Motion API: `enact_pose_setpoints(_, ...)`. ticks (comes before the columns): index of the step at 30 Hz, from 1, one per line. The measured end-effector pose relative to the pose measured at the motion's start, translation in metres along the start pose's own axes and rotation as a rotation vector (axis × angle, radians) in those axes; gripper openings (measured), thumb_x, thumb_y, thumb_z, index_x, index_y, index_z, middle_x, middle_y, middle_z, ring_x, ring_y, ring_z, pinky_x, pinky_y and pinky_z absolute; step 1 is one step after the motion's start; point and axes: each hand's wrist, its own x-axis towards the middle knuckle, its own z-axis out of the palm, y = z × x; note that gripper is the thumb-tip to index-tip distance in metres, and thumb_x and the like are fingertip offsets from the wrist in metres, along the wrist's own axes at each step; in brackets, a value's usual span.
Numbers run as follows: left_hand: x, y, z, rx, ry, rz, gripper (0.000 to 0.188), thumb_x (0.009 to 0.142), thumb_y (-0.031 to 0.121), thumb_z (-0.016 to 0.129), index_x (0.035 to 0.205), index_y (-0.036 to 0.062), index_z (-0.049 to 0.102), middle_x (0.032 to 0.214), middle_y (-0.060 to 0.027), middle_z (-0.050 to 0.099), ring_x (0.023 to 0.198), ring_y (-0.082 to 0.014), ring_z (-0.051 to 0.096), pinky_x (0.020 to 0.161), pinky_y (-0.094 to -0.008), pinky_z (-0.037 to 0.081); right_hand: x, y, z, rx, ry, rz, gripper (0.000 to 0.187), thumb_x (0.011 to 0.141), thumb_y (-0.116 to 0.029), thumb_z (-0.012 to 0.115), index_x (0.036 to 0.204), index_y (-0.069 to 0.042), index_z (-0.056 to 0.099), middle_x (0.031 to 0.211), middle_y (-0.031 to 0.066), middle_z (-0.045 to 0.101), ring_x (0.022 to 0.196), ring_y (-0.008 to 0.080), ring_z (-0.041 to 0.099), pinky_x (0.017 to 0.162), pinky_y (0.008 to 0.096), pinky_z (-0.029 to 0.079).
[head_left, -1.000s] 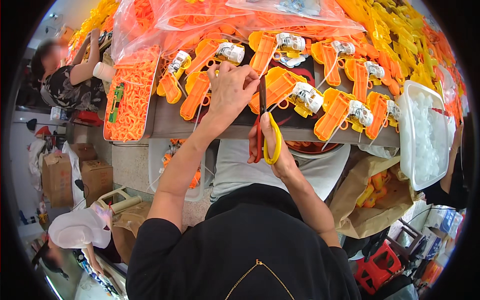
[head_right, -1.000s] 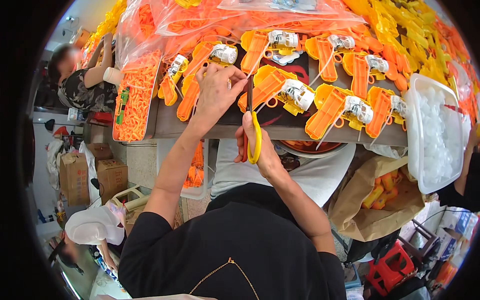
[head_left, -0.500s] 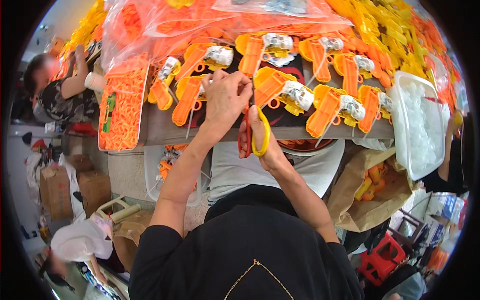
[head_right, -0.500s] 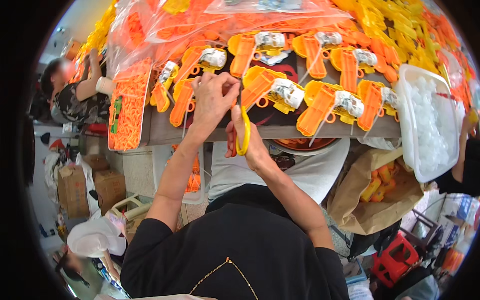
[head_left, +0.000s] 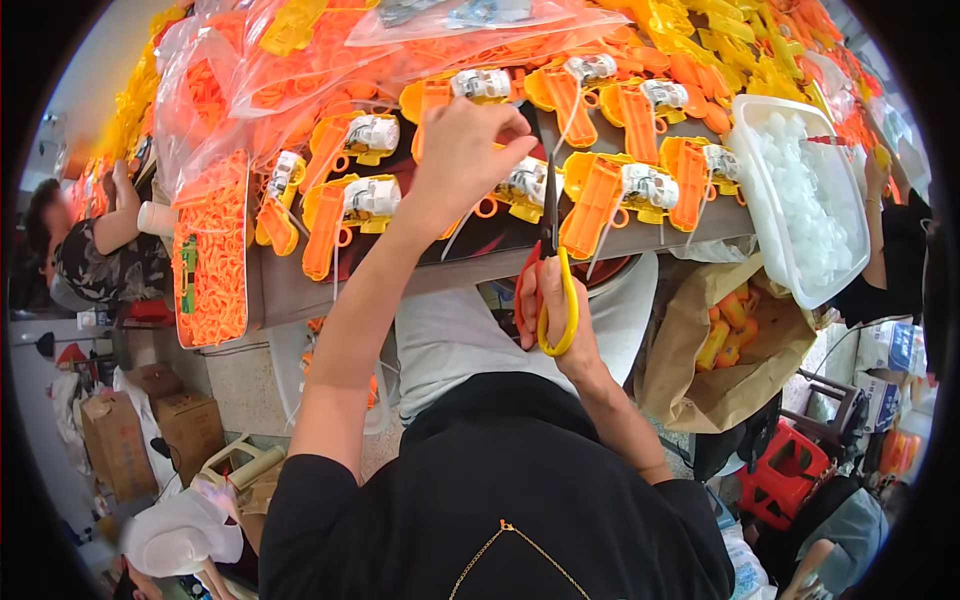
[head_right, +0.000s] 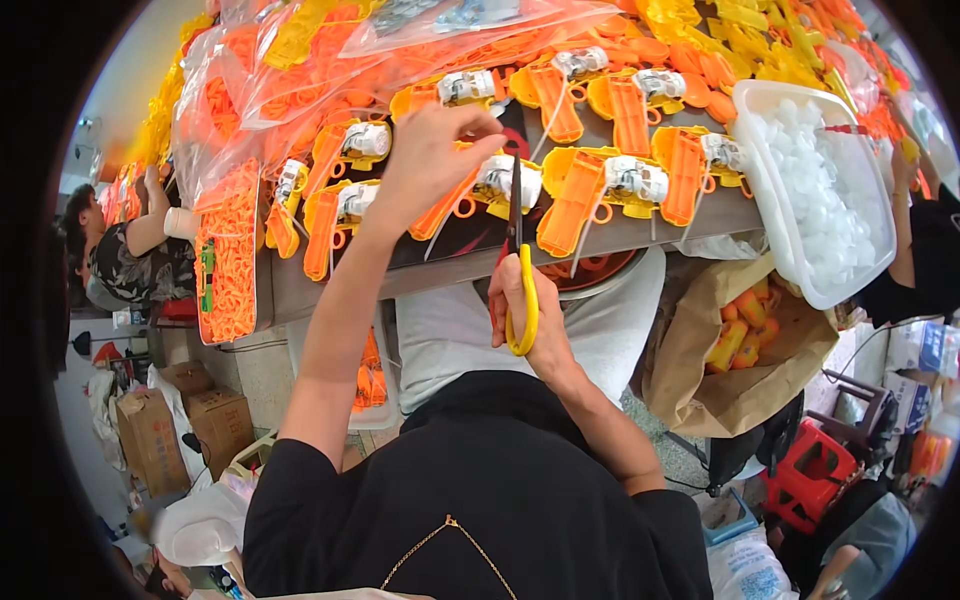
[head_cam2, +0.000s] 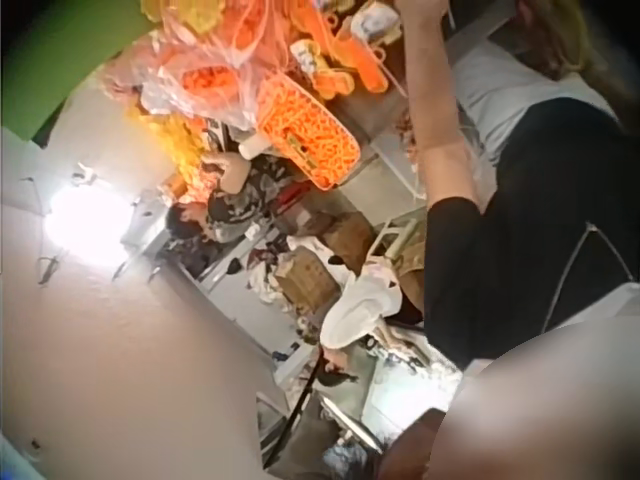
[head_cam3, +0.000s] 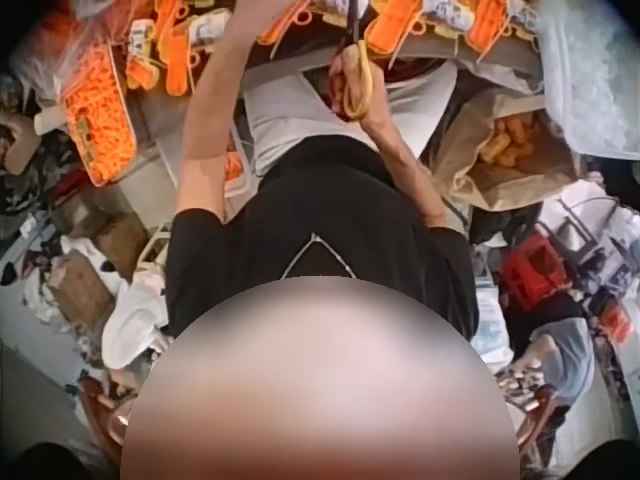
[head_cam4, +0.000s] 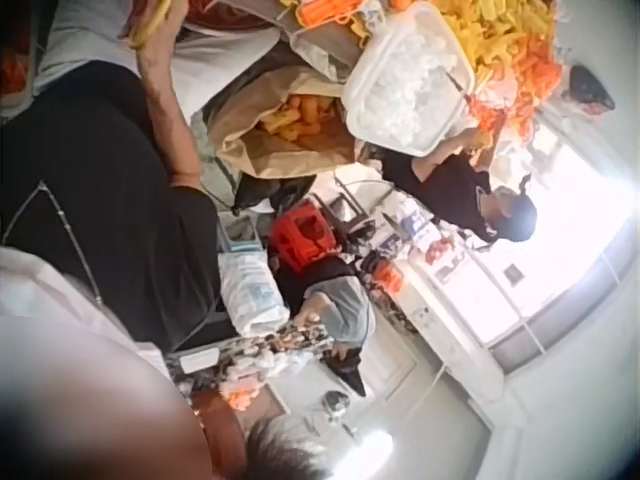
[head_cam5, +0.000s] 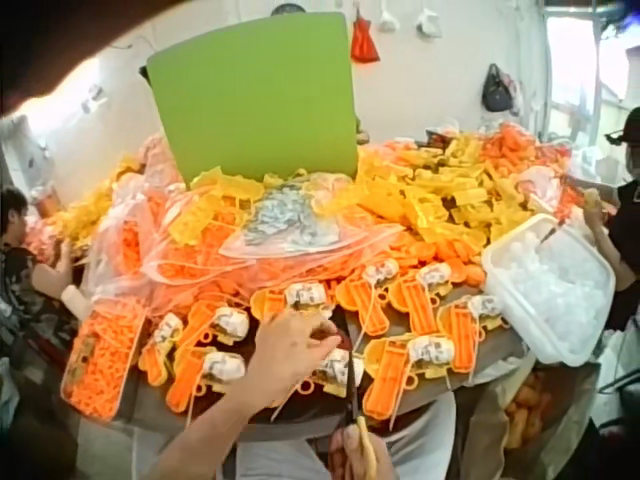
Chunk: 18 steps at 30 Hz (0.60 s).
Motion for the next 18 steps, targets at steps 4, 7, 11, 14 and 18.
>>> enact_pose_setpoints(4,0.033,-0.012,0.038,0.219,-0.367,-0.152,0.025,0.081,0.035,0.071,0.086,0.0115,0.075,0.081,-0.0023,0.074,0.078,-0.0210,0.068,0.080,-0.0407,0.045,-0.009,-0.010,-0.017,-0.011,0.055,-0.066,0.056,0.105,-0.056,0.041,0.086,-0.004,0.051,0.065,0.0025,0.046,0.048,0.0108,0.048,0.043,0.0266,0.046)
enact_pose_setpoints(7,0.040,-0.017,0.055,0.156,-0.447,-0.122,0.025,0.082,0.035,0.069,0.086,0.0107,0.074,0.081,-0.0033,0.074,0.076,-0.0201,0.069,0.077,-0.0420,0.045,-0.011,-0.019,-0.036,0.058,0.159,-0.069,0.059,0.105,-0.059,0.034,0.086,-0.006,0.052,0.066,0.0020,0.047,0.052,0.0122,0.050,0.046,0.0275,0.047)
enact_pose_setpoints(11,0.038,-0.006,0.060,-0.022,-0.250,-0.141,0.023,0.089,0.031,0.064,0.089,0.0102,0.074,0.081,-0.0039,0.075,0.079,-0.0194,0.070,0.077,-0.0433,0.044,-0.005,-0.033,-0.061,0.075,0.104,0.020,0.065,0.104,-0.063,0.032,0.083,-0.005,0.053,0.066,0.0038,0.050,0.051,0.0145,0.052,0.046,0.0288,0.051)
enact_pose_setpoints(14,0.044,0.021,0.051,0.060,-0.163,-0.005,0.022,0.092,0.029,0.063,0.092,0.0101,0.075,0.080,-0.0038,0.074,0.078,-0.0191,0.070,0.083,-0.0410,0.041,0.002,-0.044,-0.071,0.114,0.042,0.097,0.065,0.103,-0.063,0.035,0.082,-0.004,0.055,0.065,0.0038,0.050,0.050,0.0147,0.052,0.045,0.0295,0.051)
enact_pose_setpoints(18,0.041,0.025,0.061,0.023,-0.158,-0.015,0.020,0.091,0.027,0.066,0.095,0.0098,0.076,0.082,-0.0046,0.076,0.076,-0.0191,0.070,0.085,-0.0387,0.038,0.013,-0.057,-0.072,0.120,0.052,0.107,0.065,0.101,-0.065,0.039,0.083,-0.005,0.056,0.065,0.0035,0.050,0.050,0.0145,0.053,0.045,0.0300,0.052)
